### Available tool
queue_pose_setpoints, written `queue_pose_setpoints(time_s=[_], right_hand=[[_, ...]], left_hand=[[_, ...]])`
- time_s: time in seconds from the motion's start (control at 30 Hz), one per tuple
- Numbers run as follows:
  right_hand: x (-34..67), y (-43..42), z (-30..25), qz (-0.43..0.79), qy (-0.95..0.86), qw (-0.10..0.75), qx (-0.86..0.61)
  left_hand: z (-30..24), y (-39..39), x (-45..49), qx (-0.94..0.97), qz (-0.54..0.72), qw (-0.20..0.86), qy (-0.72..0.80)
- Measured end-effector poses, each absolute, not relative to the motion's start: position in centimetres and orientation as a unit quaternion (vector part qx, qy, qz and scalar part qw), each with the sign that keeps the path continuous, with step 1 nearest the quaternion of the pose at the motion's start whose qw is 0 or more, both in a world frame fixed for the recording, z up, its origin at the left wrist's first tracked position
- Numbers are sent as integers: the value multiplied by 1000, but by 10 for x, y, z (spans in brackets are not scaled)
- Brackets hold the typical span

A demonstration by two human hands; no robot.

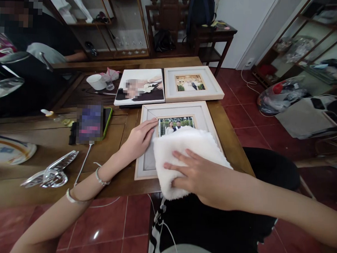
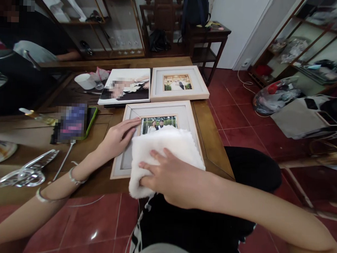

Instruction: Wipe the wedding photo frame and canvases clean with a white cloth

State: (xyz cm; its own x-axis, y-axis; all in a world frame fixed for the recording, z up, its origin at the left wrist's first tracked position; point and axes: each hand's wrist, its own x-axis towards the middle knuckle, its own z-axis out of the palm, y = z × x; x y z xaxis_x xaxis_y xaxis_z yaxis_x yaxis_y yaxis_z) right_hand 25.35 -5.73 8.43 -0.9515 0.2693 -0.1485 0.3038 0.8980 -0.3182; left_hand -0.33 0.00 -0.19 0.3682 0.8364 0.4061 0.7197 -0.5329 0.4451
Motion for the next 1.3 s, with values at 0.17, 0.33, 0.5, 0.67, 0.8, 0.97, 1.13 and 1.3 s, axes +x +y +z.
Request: queue_pose_setpoints(time_s=[0.17,0.33,0.5,0.67,0.8,0.97,1.13,1.3], right_hand=[[257,-52,74,-195,969,31,149],[253,-21,48,-111,973,-23,199],[248,11,53,-83,948,-105,289],[231,45,64,-20,922,-161,352],[212,61,49,-10,928,-95,359],[188,48,34,-34,944,-15,327],[183,17,41,-38,959,-3,282],[192,-11,43,-35,968,-10,249]], left_hand=[[-2,0,-3,824,298,96,473],[-2,1,-5,827,295,95,469],[-1,1,-4,829,291,90,469],[0,-2,-4,826,297,102,468],[-1,-2,-6,837,301,106,444],[-3,-2,-9,856,298,119,405],[-2,-2,-8,855,308,118,399],[0,-3,-9,856,301,129,401]])
